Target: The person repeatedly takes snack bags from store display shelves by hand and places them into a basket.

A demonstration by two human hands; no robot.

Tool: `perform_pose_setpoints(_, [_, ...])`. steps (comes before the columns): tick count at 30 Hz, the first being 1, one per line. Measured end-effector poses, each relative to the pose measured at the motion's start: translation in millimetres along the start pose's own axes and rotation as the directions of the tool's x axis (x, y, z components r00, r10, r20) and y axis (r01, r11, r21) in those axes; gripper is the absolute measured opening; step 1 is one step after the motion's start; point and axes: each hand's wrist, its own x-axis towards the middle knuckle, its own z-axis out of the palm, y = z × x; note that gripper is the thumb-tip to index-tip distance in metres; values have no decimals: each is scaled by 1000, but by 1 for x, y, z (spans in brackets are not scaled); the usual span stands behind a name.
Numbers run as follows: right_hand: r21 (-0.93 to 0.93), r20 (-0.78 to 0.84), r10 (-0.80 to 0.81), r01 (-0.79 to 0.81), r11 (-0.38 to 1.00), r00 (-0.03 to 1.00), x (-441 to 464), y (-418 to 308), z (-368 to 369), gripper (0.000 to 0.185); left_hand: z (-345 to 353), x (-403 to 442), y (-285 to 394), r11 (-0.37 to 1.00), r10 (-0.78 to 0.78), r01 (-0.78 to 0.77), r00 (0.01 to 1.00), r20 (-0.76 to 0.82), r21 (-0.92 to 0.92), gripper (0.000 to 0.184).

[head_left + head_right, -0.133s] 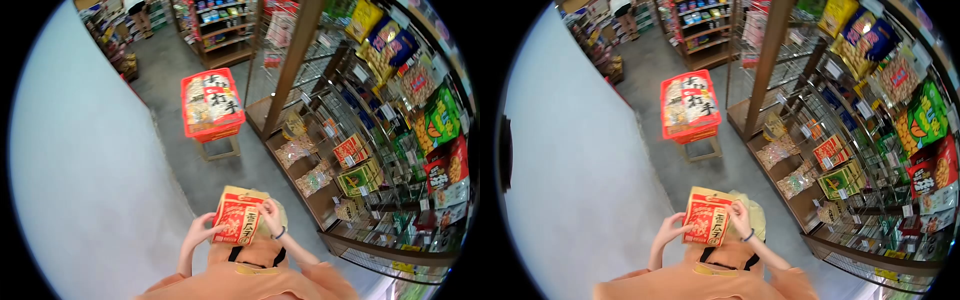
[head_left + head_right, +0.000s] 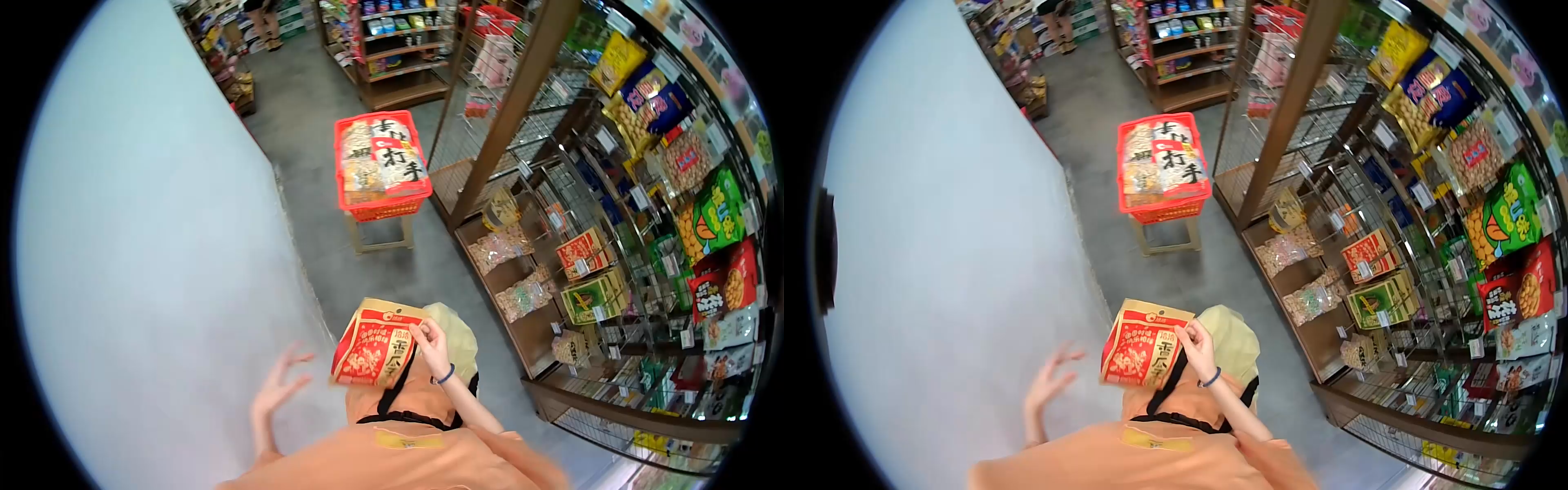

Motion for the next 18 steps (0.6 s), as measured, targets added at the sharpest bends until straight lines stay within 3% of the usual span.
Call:
perform_pose_setpoints(1, [-12,-1,-53,53,999,999,0,4,8,7,-18,-9,5,992,28,-22,999,-43,122,46])
perform_pose_setpoints(2, [85,-83,2,5,996,997,-5,-17,54,9,-48,-26,27,983,5,7,998,-67,186,46])
perform_pose_setpoints(3, [101,-77,7,0,995,997,-2,-23,64,9,-60,-31,35,986,37,-18,993,-114,165,38])
perform_pose_setpoints(6, [-222,-100,-99,75,972,990,-10,-38,60,10,-71,-34,26,994,3,17,984,-179,111,21])
perform_pose_setpoints(7, [-229,-103,-88,62,972,991,-11,-46,67,10,-73,-31,23,991,-52,76,977,-209,109,16])
perform_pose_setpoints(10, [-476,-90,-361,278,834,928,-23,-68,95,11,-84,-31,17,978,-76,133,946,-316,161,24])
perform_pose_setpoints(13, [-549,-164,-374,230,803,913,-31,-88,105,9,-87,-33,-7,951,-108,199,931,-348,237,25])
perform_pose_setpoints(15, [-482,-243,-354,204,852,903,-21,-94,103,11,-92,-29,-16,936,-159,251,927,-340,248,25])
perform_pose_setpoints(17, [-335,-349,-167,44,941,922,-10,-105,94,14,-90,-26,-19,919,-232,317,916,-327,235,24])
perform_pose_setpoints(18, [-411,-348,-239,82,908,907,1,-113,98,14,-95,-25,-15,900,-271,360,904,-329,247,23])
